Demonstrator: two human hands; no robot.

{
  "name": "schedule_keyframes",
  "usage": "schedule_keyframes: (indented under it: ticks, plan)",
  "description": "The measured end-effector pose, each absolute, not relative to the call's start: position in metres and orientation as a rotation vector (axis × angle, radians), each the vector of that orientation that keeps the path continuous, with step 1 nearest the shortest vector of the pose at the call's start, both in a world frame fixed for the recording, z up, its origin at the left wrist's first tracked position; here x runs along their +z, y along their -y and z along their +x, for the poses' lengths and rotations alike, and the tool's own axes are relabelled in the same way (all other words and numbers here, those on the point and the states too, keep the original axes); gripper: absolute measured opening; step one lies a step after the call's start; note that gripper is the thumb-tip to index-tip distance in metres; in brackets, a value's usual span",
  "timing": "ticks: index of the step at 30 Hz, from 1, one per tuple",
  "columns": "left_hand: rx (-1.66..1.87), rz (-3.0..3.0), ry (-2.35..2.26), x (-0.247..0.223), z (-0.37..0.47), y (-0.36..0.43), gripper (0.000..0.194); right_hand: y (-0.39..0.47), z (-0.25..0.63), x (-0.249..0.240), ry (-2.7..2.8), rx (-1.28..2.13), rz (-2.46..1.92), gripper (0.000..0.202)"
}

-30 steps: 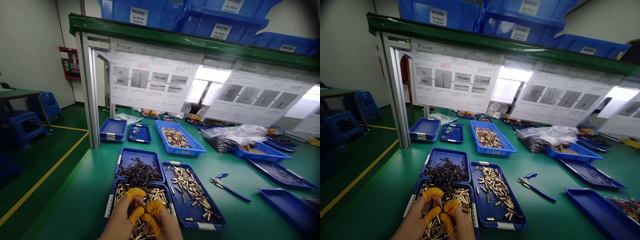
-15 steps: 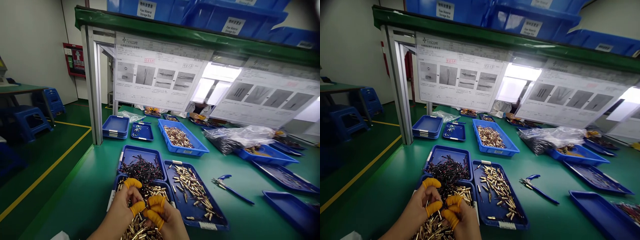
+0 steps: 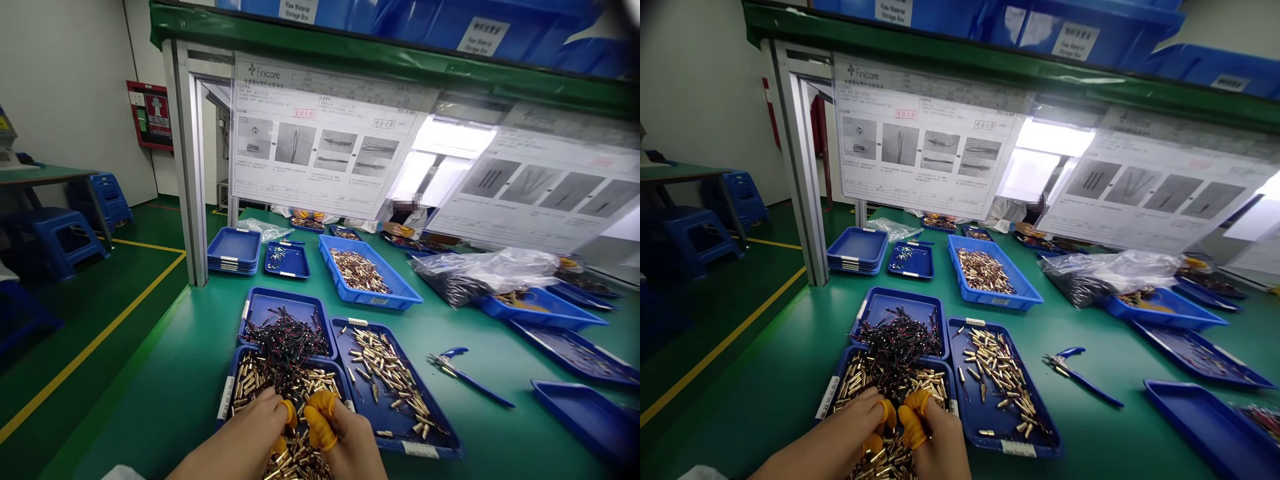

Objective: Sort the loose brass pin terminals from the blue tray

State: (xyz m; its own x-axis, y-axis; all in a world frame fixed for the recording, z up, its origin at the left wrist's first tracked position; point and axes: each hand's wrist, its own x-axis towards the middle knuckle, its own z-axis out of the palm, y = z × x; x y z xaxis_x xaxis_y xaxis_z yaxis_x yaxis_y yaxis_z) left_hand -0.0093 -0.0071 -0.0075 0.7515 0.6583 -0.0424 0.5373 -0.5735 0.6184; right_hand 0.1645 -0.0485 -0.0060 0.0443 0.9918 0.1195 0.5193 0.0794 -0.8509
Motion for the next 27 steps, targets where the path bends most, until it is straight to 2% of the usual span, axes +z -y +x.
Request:
schedule_keyframes:
  ticks: [2, 7, 10, 18, 24, 27]
  plan:
    - [0.336, 2.297, -0.893, -0.012, -0.008, 0.006, 0.055, 0.048, 0.166, -0.005, 1.636, 0.719, -1.549, 0.023]
    - [0.662, 2.124, -0.987, -0.006, -0.001, 0.000, 0.028, 0.047, 0.167, -0.002, 1.696, 0.705, -1.534, 0.015]
    - [0.753, 2.059, -0.984, -0.002, 0.002, 0.000, 0.021, 0.047, 0.163, 0.000, 1.702, 0.730, -1.546, 0.014]
    - [0.802, 2.171, -0.923, 0.000, 0.000, 0.002, 0.020, 0.047, 0.163, -0.002, 1.733, 0.687, -1.636, 0.026]
    - [0.824, 2.333, -0.805, -0.005, -0.001, 0.000, 0.030, 0.045, 0.166, -0.018, 1.639, 0.761, -1.526, 0.014]
    - [0.829, 2.331, -0.755, -0.010, 0.003, 0.000, 0.025, 0.042, 0.166, -0.034, 1.489, 0.775, -1.456, 0.022]
